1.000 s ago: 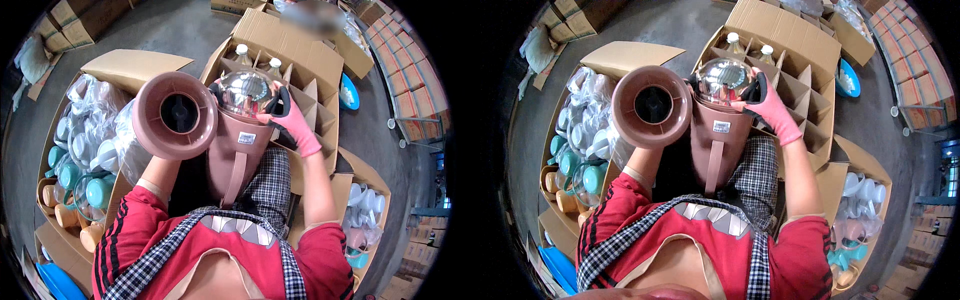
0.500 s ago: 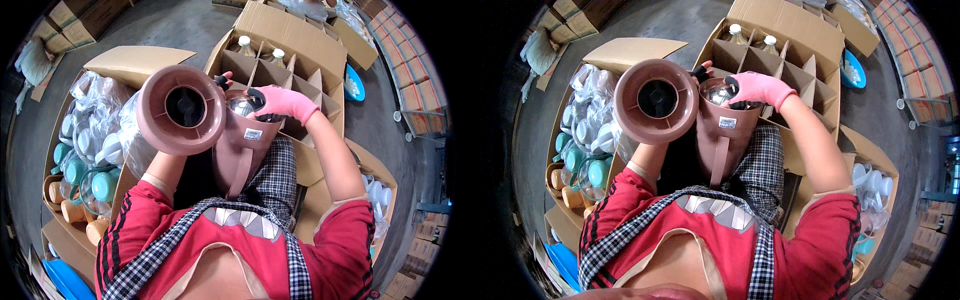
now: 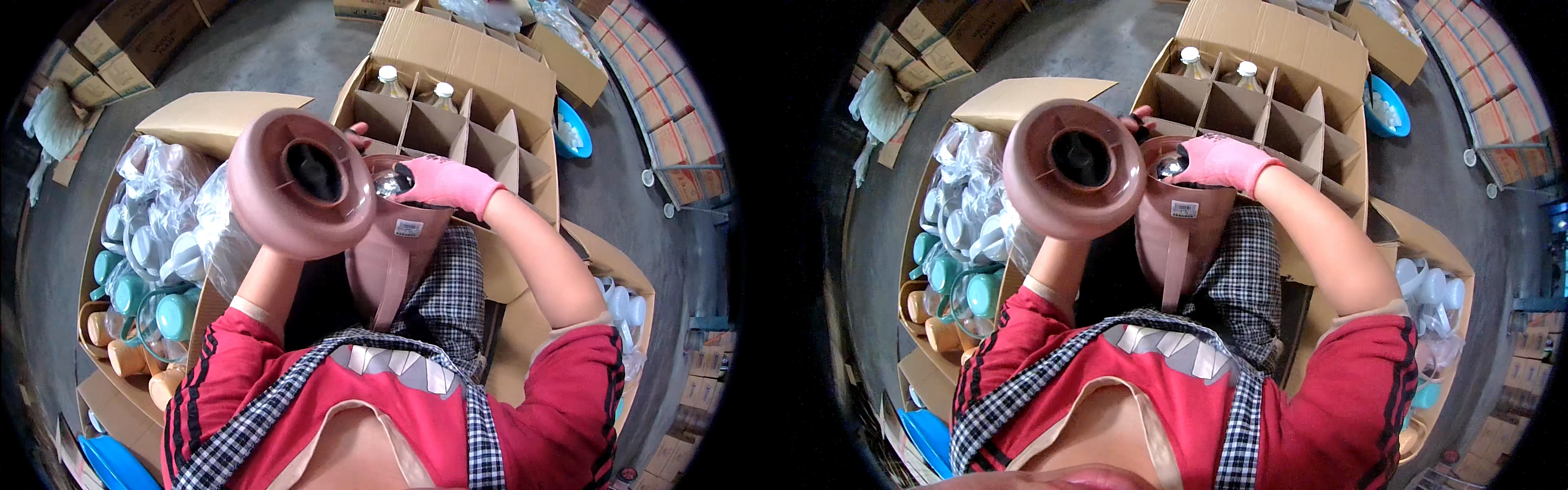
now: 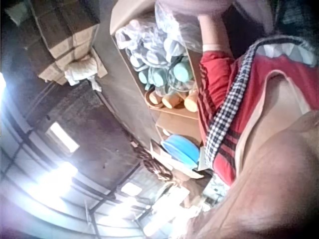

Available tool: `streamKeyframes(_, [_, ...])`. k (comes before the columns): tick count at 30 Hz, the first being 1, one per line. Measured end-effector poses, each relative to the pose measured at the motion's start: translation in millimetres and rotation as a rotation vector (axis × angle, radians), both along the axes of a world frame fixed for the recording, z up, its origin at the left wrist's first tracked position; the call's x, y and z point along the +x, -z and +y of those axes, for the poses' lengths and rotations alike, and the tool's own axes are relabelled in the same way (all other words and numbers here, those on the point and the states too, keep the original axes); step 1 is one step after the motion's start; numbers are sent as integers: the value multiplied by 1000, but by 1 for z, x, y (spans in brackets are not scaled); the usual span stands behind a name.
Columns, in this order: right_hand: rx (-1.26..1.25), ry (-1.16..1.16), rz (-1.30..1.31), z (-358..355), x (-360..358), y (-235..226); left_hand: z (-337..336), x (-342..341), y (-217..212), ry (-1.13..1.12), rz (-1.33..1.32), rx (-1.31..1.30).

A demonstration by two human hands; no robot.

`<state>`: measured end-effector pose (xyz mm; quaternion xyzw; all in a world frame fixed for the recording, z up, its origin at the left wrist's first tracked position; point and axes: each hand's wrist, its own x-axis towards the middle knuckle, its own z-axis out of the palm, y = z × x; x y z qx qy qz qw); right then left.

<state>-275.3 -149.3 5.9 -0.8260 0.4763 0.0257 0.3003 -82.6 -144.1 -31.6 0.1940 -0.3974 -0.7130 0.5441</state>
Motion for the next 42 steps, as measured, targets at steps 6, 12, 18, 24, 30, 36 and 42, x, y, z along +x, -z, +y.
streamKeyframes(6, [281, 629, -1402, -18, -31, -4, -28, -4, -21, -646, -149, -487])
streamKeyframes(12, [28, 474, -1474, -36, -59, 28, -46, 3, -21, 240, -232, -473])
streamKeyframes(18, [-20, 600, -1329, -13, -53, 96, -35, -3, 35, 60, -534, -380])
streamKeyframes(24, [317, 616, -1480, -15, -54, 98, -6, -9, 9, -72, -878, -433])
streamKeyframes(30, [663, 626, -1662, -26, -62, 113, 16, -32, 5, -328, -1287, -675])
streamKeyframes(36, [317, 704, -1431, -8, -50, 95, -18, -3, 13, -39, -1005, -463])
streamKeyframes(42, [575, 663, -1674, -21, -63, 103, 27, -36, 13, -331, -1304, -670])
